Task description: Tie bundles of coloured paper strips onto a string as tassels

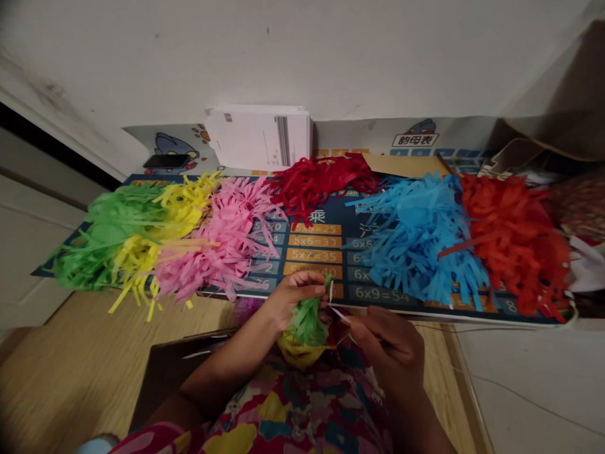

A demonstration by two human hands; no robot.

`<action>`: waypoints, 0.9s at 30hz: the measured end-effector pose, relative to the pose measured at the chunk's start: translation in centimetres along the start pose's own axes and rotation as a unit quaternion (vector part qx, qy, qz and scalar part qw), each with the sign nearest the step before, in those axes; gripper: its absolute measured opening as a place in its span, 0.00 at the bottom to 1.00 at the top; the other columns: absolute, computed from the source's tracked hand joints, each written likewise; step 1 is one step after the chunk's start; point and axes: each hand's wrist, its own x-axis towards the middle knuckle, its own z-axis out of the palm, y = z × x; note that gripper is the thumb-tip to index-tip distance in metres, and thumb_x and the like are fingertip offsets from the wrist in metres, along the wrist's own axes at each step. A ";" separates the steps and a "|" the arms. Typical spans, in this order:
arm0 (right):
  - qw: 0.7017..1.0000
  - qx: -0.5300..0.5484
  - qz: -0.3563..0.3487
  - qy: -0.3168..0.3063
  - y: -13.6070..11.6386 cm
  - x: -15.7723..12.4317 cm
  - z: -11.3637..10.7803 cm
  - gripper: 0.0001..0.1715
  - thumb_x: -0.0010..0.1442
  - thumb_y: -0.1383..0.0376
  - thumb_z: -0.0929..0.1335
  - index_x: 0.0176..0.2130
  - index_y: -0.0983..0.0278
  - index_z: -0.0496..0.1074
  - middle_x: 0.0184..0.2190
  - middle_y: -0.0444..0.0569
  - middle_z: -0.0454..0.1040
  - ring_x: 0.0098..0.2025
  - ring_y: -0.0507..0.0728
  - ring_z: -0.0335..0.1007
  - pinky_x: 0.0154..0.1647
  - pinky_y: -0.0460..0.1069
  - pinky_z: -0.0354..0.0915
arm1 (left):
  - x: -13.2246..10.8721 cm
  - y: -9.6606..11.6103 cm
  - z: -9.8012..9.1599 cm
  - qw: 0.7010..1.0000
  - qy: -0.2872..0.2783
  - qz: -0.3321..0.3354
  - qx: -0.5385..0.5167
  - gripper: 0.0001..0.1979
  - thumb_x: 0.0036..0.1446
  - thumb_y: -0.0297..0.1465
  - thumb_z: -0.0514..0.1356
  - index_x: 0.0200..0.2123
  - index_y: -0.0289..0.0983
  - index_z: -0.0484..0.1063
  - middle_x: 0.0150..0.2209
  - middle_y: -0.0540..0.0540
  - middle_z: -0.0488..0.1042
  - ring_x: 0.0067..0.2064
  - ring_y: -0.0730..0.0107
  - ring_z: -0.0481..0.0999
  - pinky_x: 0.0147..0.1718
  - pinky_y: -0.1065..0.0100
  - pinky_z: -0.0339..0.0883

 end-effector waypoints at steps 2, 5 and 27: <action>0.999 -0.002 0.022 0.024 0.5 0.0 0.1 0.10 0.56 0.58 0.73 0.31 0.60 0.83 0.26 0.46 0.79 0.28 0.57 0.73 0.30 0.49 0.68 | -0.1 -0.1 0.0 1.000 -0.022 -0.011 -0.009 0.23 0.26 0.27 0.80 0.29 0.31 0.76 0.22 0.47 0.79 0.22 0.71 0.78 0.25 0.72 0.74; 0.997 -0.017 0.007 0.068 0.9 -0.2 0.2 0.11 0.54 0.56 0.73 0.29 0.59 0.83 0.26 0.46 0.80 0.31 0.60 0.76 0.34 0.52 0.70 | 0.0 -0.3 0.0 0.998 -0.039 -0.028 -0.028 0.21 0.29 0.26 0.79 0.28 0.31 0.75 0.24 0.47 0.79 0.23 0.69 0.79 0.26 0.72 0.75; 0.998 -0.027 -0.042 0.038 1.0 0.8 0.2 0.12 0.55 0.57 0.72 0.28 0.61 0.82 0.23 0.46 0.77 0.24 0.57 0.72 0.23 0.49 0.66 | 1.2 -2.0 -0.3 0.997 -0.023 -0.046 -0.049 0.20 0.32 0.23 0.78 0.28 0.30 0.73 0.25 0.44 0.80 0.25 0.65 0.81 0.27 0.69 0.77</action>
